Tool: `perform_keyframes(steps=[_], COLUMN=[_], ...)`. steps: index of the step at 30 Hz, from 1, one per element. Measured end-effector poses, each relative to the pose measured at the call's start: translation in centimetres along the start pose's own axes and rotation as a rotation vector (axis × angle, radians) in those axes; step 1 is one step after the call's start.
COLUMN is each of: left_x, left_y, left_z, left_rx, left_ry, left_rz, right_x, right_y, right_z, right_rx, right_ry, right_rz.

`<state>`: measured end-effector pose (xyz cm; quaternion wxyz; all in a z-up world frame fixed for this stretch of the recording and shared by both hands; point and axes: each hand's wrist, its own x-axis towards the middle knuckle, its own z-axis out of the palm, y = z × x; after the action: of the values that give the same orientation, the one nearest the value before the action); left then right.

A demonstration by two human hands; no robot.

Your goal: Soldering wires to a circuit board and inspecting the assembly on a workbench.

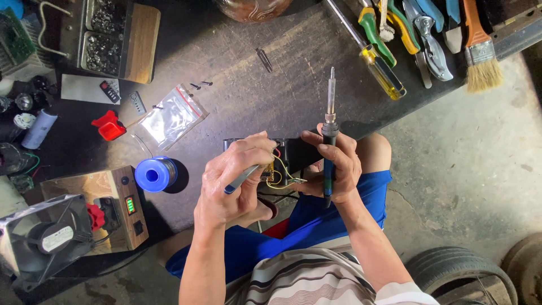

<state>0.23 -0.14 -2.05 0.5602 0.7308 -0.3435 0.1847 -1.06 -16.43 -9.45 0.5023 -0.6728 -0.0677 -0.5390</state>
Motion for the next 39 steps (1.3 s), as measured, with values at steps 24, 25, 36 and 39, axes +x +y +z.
perform_keyframes(steps=[24, 25, 36, 39], left_x=[-0.4, -0.3, 0.5, 0.4], left_y=[-0.8, -0.7, 1.0, 2.5], left_z=[0.2, 0.2, -0.3, -0.9], left_rx=[0.013, 0.013, -0.043, -0.034], left_ry=[0.011, 0.011, 0.087, 0.158], left_rz=[0.039, 0.04, -0.108, -0.102], right_x=[-1.4, -1.3, -1.4, -2.0], right_y=[1.9, 1.7, 2.2, 2.2], right_z=[-1.0, -1.0, -3.6, -3.8], right_rx=[0.1, 0.1, 0.125, 0.048], right_ry=[-0.031, -0.031, -0.352, -0.344], right_rz=[-0.04, -0.041, 0.006, 0.016])
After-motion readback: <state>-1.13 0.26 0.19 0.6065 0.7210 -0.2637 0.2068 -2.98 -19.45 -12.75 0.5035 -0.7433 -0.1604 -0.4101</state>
